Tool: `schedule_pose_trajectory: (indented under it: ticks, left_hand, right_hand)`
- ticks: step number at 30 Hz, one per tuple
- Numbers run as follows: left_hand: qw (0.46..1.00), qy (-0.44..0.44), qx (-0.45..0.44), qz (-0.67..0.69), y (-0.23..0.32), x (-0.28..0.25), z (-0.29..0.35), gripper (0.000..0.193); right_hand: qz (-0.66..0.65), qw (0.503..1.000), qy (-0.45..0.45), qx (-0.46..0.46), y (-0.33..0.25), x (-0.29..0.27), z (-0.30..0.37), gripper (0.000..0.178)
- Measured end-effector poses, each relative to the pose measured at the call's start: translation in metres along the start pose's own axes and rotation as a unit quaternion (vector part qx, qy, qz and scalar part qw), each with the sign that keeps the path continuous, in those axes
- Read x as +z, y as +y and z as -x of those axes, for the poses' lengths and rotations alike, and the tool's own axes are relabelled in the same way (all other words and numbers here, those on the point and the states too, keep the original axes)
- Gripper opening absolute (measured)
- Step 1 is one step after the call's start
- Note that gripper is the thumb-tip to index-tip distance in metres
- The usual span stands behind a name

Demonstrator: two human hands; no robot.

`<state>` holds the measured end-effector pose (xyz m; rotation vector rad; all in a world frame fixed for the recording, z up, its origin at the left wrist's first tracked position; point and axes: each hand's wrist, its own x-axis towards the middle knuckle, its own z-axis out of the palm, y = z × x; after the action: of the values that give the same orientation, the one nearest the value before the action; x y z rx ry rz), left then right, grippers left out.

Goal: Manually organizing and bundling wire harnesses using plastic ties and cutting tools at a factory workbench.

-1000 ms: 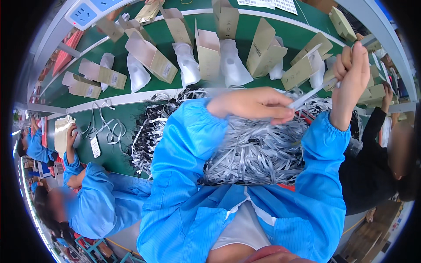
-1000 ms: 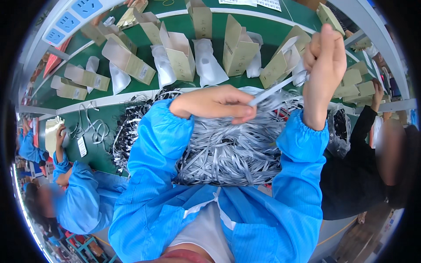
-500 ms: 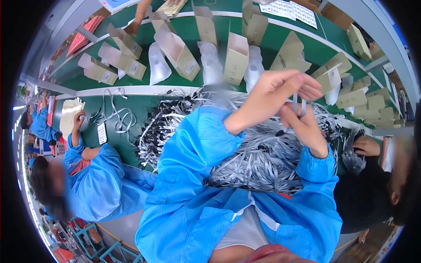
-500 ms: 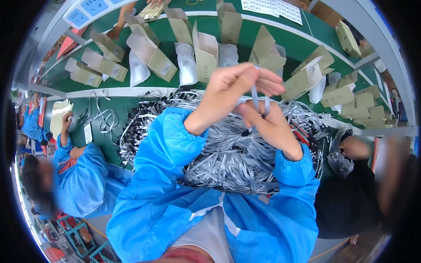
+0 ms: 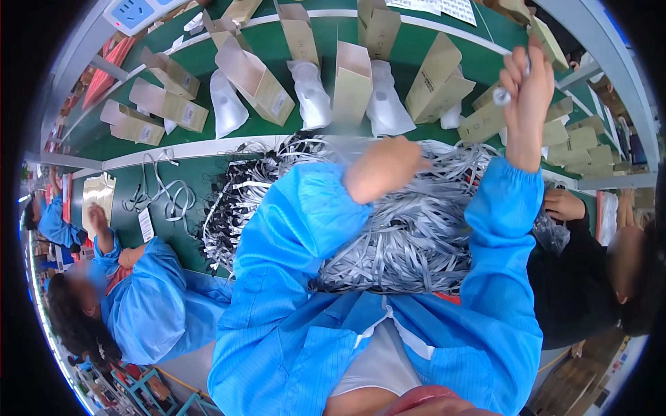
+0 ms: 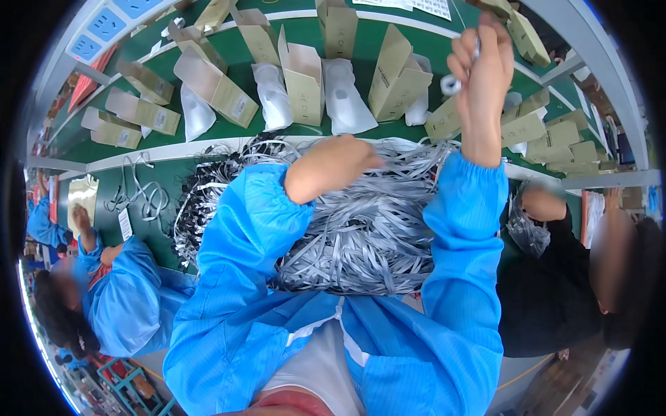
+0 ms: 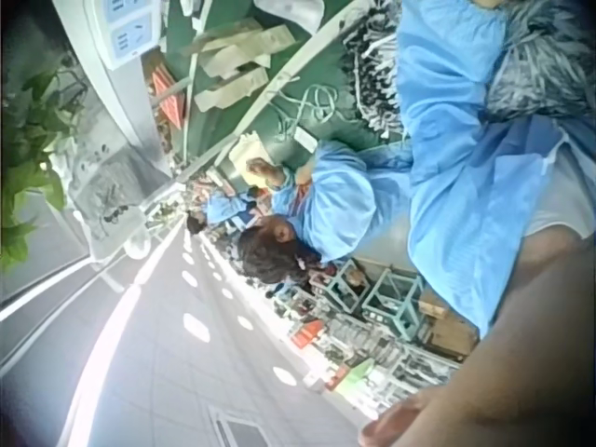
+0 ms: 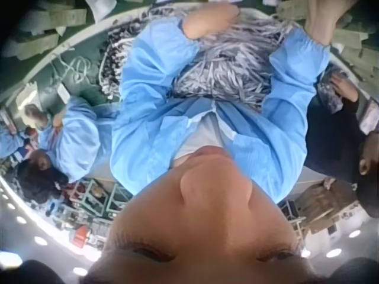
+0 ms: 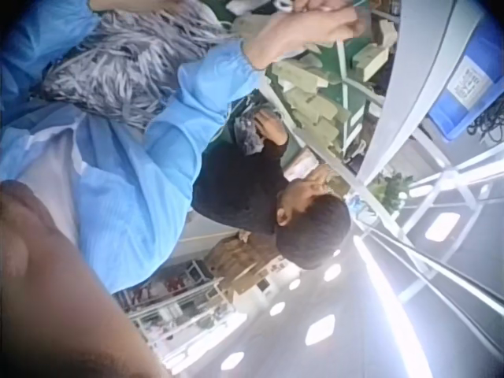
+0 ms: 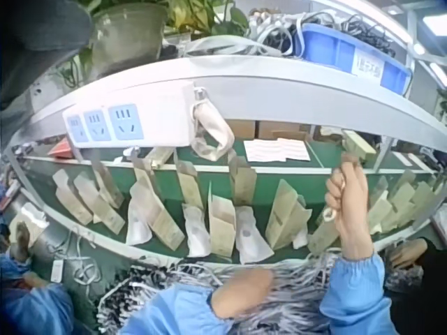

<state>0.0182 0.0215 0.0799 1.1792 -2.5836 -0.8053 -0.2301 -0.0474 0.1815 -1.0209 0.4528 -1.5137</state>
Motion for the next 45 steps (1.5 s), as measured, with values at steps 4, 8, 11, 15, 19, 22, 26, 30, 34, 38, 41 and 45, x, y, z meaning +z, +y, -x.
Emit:
schedule_pose_trajectory:
  ticks: [4,8,11,15,19,22,26,30,34,38,41,45]
  left_hand:
    - [0.985,0.116,-0.09,-0.094,-0.026,0.014,0.001,0.007]
    - [0.977,0.186,-0.065,-0.077,-0.04,0.039,-0.026,0.013]
    - [0.984,0.168,-0.038,-0.04,-0.041,0.053,-0.037,0.013]
    - [0.988,0.153,-0.017,-0.019,-0.036,0.054,-0.039,0.014]
    - [0.985,0.173,-0.009,-0.007,-0.031,0.057,-0.044,0.021]
    - [0.987,0.159,-0.012,0.002,-0.033,0.063,-0.041,0.025]
    - [0.991,0.13,-0.017,-0.017,-0.021,0.061,-0.039,0.028]
    - [0.996,0.09,-0.018,-0.005,-0.01,0.047,-0.03,0.034]
    - [0.986,0.15,0.057,0.053,0.002,0.026,-0.018,0.049]
    - [0.892,0.107,0.326,0.294,0.026,-0.008,-0.02,0.073]
    - [0.824,0.07,0.356,0.435,0.045,-0.008,-0.004,0.056]
    - [0.775,-0.144,0.267,0.554,0.046,-0.044,0.006,0.035]
  right_hand:
    - [0.315,0.899,0.166,-0.256,0.057,0.014,-0.05,0.018]
    - [0.521,0.826,-0.006,-0.216,0.092,-0.041,-0.049,0.02]
    - [0.622,0.721,-0.145,-0.267,0.099,-0.043,-0.039,0.018]
    - [0.695,0.713,-0.073,-0.061,0.071,-0.021,-0.015,0.02]
    - [0.678,0.683,0.025,-0.27,0.045,0.011,0.018,0.018]
    - [0.685,0.718,-0.113,-0.054,0.033,0.018,0.047,0.017]
    - [0.743,0.633,-0.218,-0.015,0.074,-0.052,0.084,0.016]
    - [0.798,0.549,-0.234,0.085,0.076,-0.059,0.09,0.013]
    - [0.69,0.652,-0.312,0.049,0.036,-0.008,0.089,0.013]
    - [0.537,0.813,-0.222,0.032,0.009,0.073,0.118,0.017]
    - [0.358,0.931,-0.072,-0.018,0.008,0.112,0.14,0.018]
    - [0.239,0.954,-0.024,-0.178,-0.025,0.118,0.127,0.027]
